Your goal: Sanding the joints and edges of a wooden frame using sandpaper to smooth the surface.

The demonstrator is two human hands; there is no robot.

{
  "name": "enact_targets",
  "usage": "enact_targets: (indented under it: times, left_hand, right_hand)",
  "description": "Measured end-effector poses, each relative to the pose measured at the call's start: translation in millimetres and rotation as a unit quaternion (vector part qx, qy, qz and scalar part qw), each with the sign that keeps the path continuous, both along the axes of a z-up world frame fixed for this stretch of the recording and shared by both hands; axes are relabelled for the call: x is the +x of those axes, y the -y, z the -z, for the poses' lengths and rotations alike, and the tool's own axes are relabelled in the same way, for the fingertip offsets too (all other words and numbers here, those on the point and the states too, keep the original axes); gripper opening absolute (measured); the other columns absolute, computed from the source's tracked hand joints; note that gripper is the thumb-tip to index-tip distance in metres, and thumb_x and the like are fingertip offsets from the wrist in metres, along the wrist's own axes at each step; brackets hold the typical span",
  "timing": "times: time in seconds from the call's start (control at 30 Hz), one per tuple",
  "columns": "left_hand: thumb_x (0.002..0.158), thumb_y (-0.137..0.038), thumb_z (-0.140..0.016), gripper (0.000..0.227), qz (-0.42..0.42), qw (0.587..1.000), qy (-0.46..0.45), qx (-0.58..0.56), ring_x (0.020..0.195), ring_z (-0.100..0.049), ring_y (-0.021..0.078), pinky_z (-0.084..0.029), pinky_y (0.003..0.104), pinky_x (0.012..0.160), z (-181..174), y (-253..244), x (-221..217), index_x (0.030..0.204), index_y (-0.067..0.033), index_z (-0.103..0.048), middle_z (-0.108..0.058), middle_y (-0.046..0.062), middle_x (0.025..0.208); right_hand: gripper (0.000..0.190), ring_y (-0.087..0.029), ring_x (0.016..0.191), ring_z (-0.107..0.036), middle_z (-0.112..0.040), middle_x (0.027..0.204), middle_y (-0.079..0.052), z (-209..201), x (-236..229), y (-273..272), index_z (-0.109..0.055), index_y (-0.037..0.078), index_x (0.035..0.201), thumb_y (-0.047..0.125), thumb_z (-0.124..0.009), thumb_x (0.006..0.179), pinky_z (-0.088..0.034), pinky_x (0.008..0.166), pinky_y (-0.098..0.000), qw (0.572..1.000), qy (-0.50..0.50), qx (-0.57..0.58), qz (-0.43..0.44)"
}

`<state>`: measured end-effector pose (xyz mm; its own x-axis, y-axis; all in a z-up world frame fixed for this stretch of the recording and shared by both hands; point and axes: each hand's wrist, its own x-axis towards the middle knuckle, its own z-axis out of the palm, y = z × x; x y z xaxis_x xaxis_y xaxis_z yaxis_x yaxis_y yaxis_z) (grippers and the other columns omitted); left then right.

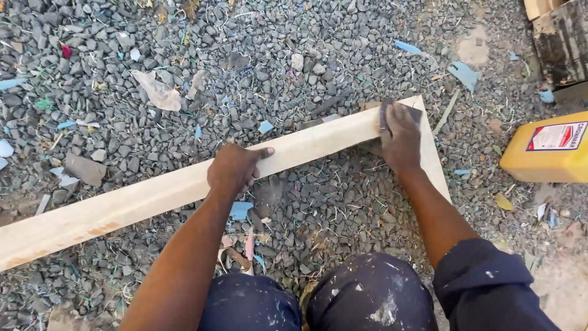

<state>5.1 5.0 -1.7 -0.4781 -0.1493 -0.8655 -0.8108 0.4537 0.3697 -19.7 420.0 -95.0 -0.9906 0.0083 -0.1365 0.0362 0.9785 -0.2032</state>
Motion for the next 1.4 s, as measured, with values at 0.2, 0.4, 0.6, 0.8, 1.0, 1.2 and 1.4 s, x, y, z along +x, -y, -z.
enact_targets:
  times: [0.2,0.4,0.6,0.8,1.0,1.2,1.4]
  left_hand:
    - [0.089,-0.043,-0.073,0.045,0.019,0.999,-0.019,-0.017,0.034,-0.056,0.0185,-0.043,0.030,0.036,9,-1,5,0.065,-0.0051,-0.072,-0.057,0.007,0.045]
    - [0.092,-0.042,-0.071,0.048,0.029,0.998,-0.042,-0.024,0.034,-0.055,0.0186,-0.043,0.029,0.037,-3,-3,8,0.066,-0.0024,-0.072,-0.057,0.009,0.046]
    - [0.091,-0.042,-0.071,0.048,0.035,0.998,-0.048,-0.008,0.036,-0.058,0.0201,-0.048,0.032,0.039,5,-1,9,0.069,0.0010,-0.072,-0.058,0.011,0.048]
    - [0.093,-0.047,-0.067,0.052,0.070,0.994,-0.077,-0.016,0.034,-0.058,0.0203,-0.046,0.032,0.039,17,1,16,0.065,-0.0032,-0.072,-0.057,0.010,0.045]
    - [0.096,-0.045,-0.064,0.052,0.068,0.994,-0.079,-0.021,0.033,-0.057,0.0183,-0.045,0.030,0.038,10,0,16,0.065,-0.0040,-0.072,-0.055,0.007,0.043]
    - [0.097,-0.046,-0.064,0.052,0.076,0.992,-0.101,-0.022,0.035,-0.059,0.0185,-0.046,0.031,0.042,13,-1,17,0.065,-0.0055,-0.072,-0.057,0.006,0.044]
    - [0.094,-0.048,-0.065,0.053,0.080,0.992,-0.099,-0.013,0.036,-0.061,0.0195,-0.048,0.033,0.043,25,2,19,0.065,-0.0052,-0.072,-0.059,0.007,0.046]
  right_hand:
    - [0.066,-0.026,0.155,-0.024,-0.027,0.170,-0.002,-1,72,116,-0.037,0.023,0.161,0.023,-0.048,0.096,-0.033,0.118,-0.0473,0.957,-0.001,-0.009,-0.289]
    - [0.060,-0.036,0.150,-0.034,-0.042,0.163,-0.011,26,21,15,-0.048,0.013,0.156,0.030,-0.060,0.099,-0.028,0.115,-0.0602,0.995,-0.089,0.035,-0.016]
    - [0.053,-0.025,0.148,-0.041,-0.046,0.160,-0.001,25,75,130,-0.059,0.023,0.146,0.023,-0.050,0.094,-0.033,0.117,-0.0507,0.937,-0.130,-0.039,-0.321]
    - [0.058,-0.038,0.146,-0.038,-0.046,0.159,-0.013,2,41,67,-0.051,0.009,0.154,0.036,-0.059,0.104,-0.029,0.113,-0.0619,0.994,-0.104,0.021,-0.004]
    - [0.053,-0.028,0.135,-0.052,-0.060,0.144,0.001,31,47,109,-0.061,0.027,0.141,0.051,-0.068,0.094,-0.029,0.118,-0.0548,0.989,-0.040,-0.037,-0.139]
    - [0.049,-0.043,0.133,-0.054,-0.061,0.142,-0.022,14,39,74,-0.067,0.004,0.137,0.040,-0.064,0.105,-0.031,0.114,-0.0576,0.991,-0.114,-0.022,-0.067]
    - [0.045,-0.033,0.148,-0.040,-0.053,0.155,-0.006,-27,58,112,-0.068,0.019,0.137,0.041,-0.066,0.098,-0.027,0.121,-0.0491,0.975,-0.037,-0.070,-0.207]
